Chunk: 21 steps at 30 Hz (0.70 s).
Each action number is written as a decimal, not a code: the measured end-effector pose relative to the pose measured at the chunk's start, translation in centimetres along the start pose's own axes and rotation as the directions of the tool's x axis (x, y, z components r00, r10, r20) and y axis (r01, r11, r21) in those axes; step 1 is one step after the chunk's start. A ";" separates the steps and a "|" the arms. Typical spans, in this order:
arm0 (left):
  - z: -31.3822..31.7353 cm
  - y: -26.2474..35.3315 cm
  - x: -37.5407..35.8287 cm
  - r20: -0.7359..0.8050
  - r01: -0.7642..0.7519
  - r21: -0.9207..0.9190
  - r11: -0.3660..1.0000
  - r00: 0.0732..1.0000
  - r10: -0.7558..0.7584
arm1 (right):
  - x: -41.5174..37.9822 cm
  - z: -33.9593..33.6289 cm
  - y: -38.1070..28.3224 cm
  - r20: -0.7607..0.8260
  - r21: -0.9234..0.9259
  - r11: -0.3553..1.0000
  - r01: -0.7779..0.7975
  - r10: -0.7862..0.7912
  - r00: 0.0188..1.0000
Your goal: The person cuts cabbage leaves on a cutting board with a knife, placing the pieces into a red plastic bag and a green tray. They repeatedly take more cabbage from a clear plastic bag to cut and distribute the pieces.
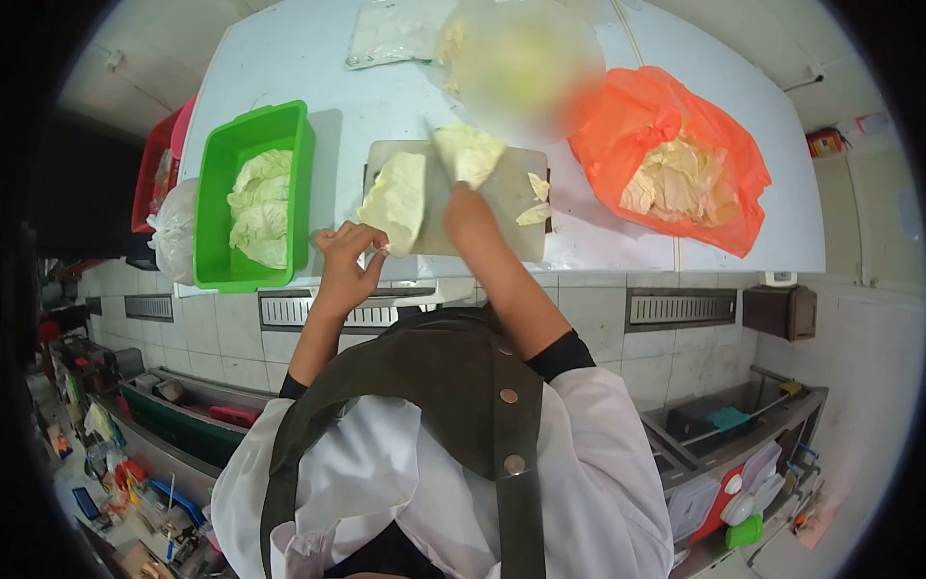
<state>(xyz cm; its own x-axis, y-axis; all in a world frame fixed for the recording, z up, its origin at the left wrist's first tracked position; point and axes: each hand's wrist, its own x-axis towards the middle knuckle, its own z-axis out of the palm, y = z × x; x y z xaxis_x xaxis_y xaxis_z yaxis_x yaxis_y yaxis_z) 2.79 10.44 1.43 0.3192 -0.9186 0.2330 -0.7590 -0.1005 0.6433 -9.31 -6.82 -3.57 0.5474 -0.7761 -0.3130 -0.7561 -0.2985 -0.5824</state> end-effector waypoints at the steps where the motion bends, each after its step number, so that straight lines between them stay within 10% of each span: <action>1: -0.7 0.4 -0.1 0.037 0.039 0.017 0.999 0.999 -0.039 | 0.3 -0.8 1.2 -0.021 -0.010 1.000 0.000 0.000 1.000; 10: -0.6 0.6 2.2 0.084 -0.022 -0.291 0.957 0.995 0.049 | -8.0 -10.8 -1.1 -0.095 0.119 0.983 0.142 -0.131 0.987; 21: 0.3 -3.7 1.3 -0.005 0.008 -0.311 0.950 1.000 -0.010 | -8.5 -2.9 1.9 0.184 0.047 0.985 0.166 -0.172 0.968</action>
<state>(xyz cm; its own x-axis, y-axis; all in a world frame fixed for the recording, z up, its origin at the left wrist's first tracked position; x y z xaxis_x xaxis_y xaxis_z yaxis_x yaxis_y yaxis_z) 5.80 9.50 -0.86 0.3293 -0.9158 0.2299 -0.5423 0.0159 0.8400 -16.46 -2.39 0.10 0.7256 -0.5976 -0.3412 -0.6372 -0.3961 -0.6611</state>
